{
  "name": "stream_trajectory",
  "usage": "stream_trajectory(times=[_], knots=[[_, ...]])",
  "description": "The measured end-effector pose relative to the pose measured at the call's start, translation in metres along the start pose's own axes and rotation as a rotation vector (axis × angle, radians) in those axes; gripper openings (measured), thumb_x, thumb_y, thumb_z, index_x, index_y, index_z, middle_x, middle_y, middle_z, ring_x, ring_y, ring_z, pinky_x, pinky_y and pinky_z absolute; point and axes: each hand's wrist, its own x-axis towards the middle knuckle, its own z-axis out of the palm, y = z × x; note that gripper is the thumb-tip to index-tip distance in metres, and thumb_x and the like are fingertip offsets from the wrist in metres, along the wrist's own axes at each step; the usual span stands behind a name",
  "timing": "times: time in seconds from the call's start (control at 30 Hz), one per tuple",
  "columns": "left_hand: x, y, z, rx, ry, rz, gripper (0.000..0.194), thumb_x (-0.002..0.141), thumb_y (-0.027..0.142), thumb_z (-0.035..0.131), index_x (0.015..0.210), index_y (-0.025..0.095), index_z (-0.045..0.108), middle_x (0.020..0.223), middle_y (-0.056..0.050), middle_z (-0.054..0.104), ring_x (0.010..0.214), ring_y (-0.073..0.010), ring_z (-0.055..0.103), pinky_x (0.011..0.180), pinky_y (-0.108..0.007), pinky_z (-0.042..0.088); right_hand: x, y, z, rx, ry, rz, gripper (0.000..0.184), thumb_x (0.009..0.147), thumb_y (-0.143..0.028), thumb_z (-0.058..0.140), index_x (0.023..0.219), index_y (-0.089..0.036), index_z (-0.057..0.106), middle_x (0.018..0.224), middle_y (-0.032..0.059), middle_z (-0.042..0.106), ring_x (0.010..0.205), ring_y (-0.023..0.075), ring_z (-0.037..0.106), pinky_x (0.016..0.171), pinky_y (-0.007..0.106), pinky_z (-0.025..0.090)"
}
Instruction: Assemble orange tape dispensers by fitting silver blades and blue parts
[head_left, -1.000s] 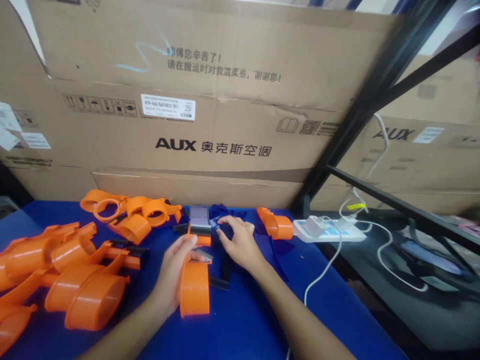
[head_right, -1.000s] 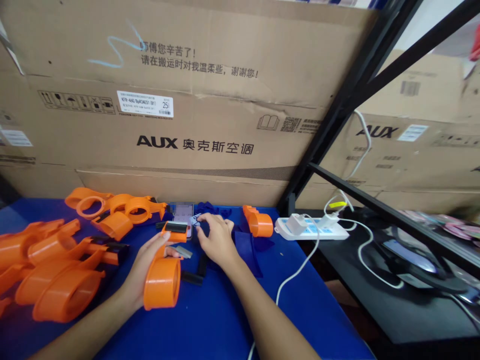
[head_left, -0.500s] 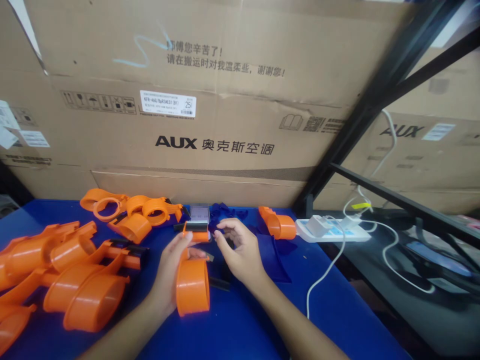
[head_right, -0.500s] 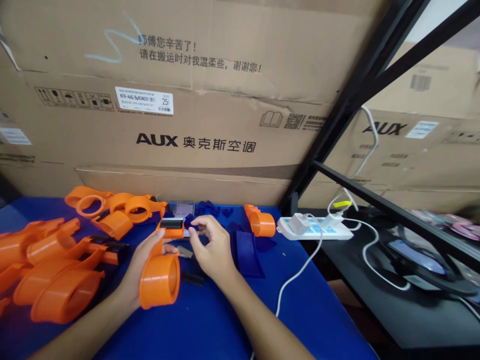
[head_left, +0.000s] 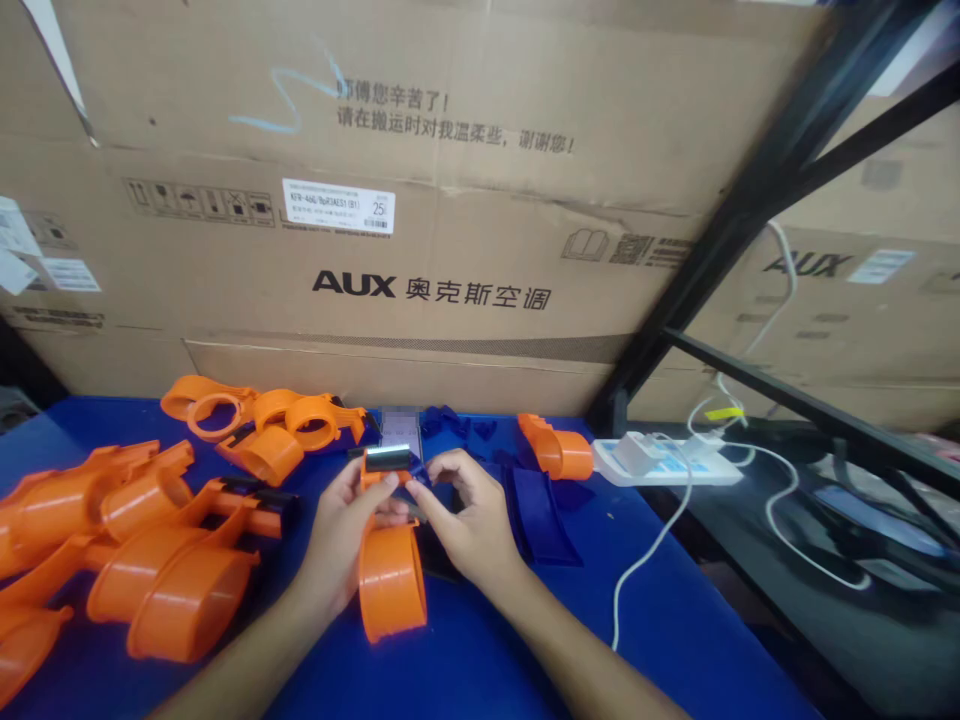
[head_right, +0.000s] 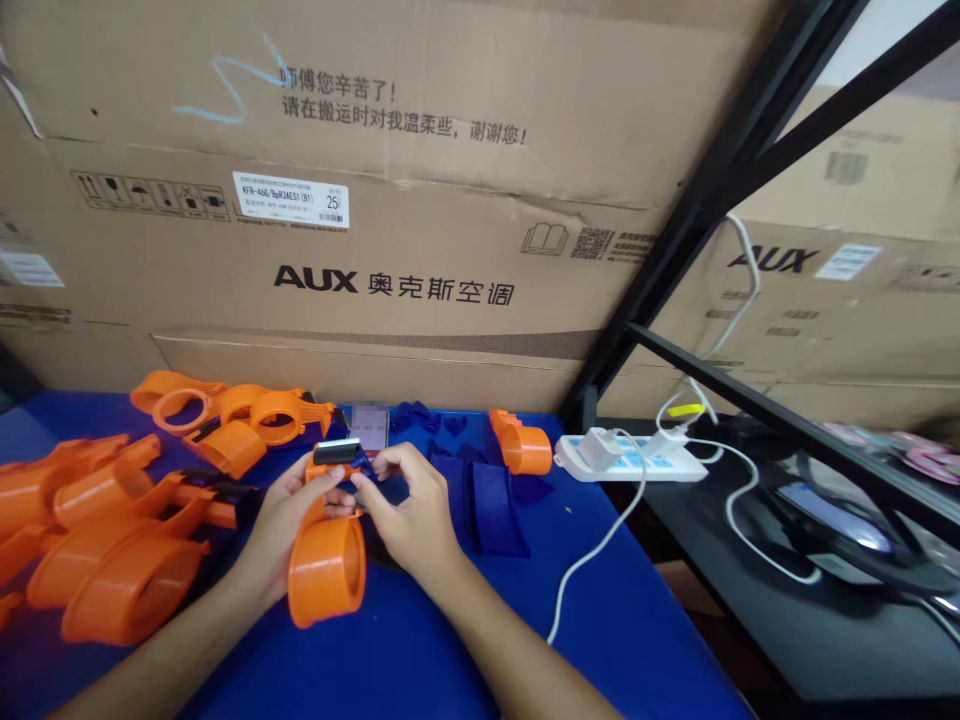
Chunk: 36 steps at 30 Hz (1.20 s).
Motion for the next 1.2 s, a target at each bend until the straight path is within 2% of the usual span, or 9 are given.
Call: stream_trajectory(times=[0.13, 0.23, 0.33, 0.63, 0.83, 1.2], knots=[[-0.002, 0.004, 0.001, -0.030, 0.019, 0.026, 0.066, 0.078, 0.029, 0.088, 0.136, 0.022, 0.058, 0.096, -0.007, 0.076, 0.066, -0.0162, 0.074, 0.067, -0.028, 0.063, -0.001, -0.002, -0.002, -0.058, -0.042, -0.059, 0.015, 0.092, -0.030, 0.072, 0.089, -0.022, 0.061, 0.079, 0.0004, 0.066, 0.072, 0.0164, 0.064, 0.074, 0.030, 0.054], [-0.003, 0.006, 0.003, -0.075, -0.016, 0.022, 0.077, 0.080, 0.031, 0.086, 0.147, 0.026, 0.049, 0.099, -0.007, 0.075, 0.067, -0.0186, 0.076, 0.068, -0.032, 0.064, -0.002, 0.001, -0.002, -0.061, -0.066, -0.103, 0.010, 0.095, -0.028, 0.069, 0.102, -0.022, 0.065, 0.087, 0.0025, 0.071, 0.077, 0.0173, 0.069, 0.075, 0.029, 0.054], [-0.002, 0.007, 0.004, -0.079, -0.044, 0.023, 0.076, 0.081, 0.032, 0.085, 0.148, 0.026, 0.049, 0.097, -0.006, 0.074, 0.065, -0.0179, 0.075, 0.067, -0.033, 0.064, -0.002, 0.003, -0.003, -0.068, -0.066, -0.133, 0.010, 0.098, -0.024, 0.065, 0.108, -0.022, 0.066, 0.097, 0.0052, 0.075, 0.085, 0.0184, 0.072, 0.077, 0.029, 0.055], [-0.004, 0.009, 0.005, -0.106, -0.056, 0.027, 0.075, 0.080, 0.032, 0.086, 0.146, 0.027, 0.050, 0.097, -0.005, 0.073, 0.064, -0.0165, 0.073, 0.069, -0.035, 0.065, -0.005, 0.002, -0.004, -0.117, -0.068, -0.091, 0.009, 0.102, -0.024, 0.058, 0.105, -0.023, 0.066, 0.101, 0.0077, 0.076, 0.091, 0.0219, 0.074, 0.080, 0.032, 0.057], [-0.003, 0.008, 0.005, -0.106, -0.042, 0.012, 0.070, 0.080, 0.033, 0.087, 0.141, 0.025, 0.054, 0.108, -0.010, 0.075, 0.066, -0.0179, 0.075, 0.067, -0.032, 0.063, -0.006, 0.004, -0.002, -0.105, -0.105, -0.091, 0.008, 0.103, -0.023, 0.057, 0.105, -0.023, 0.065, 0.099, 0.0076, 0.075, 0.092, 0.0218, 0.075, 0.078, 0.030, 0.057], [-0.005, 0.007, 0.006, -0.124, -0.038, 0.022, 0.073, 0.077, 0.034, 0.088, 0.141, 0.025, 0.054, 0.100, -0.008, 0.075, 0.065, -0.0186, 0.074, 0.064, -0.031, 0.062, -0.003, 0.006, -0.002, -0.172, -0.075, -0.147, 0.008, 0.101, -0.023, 0.059, 0.099, -0.023, 0.067, 0.092, 0.0072, 0.075, 0.085, 0.0223, 0.073, 0.077, 0.033, 0.058]])
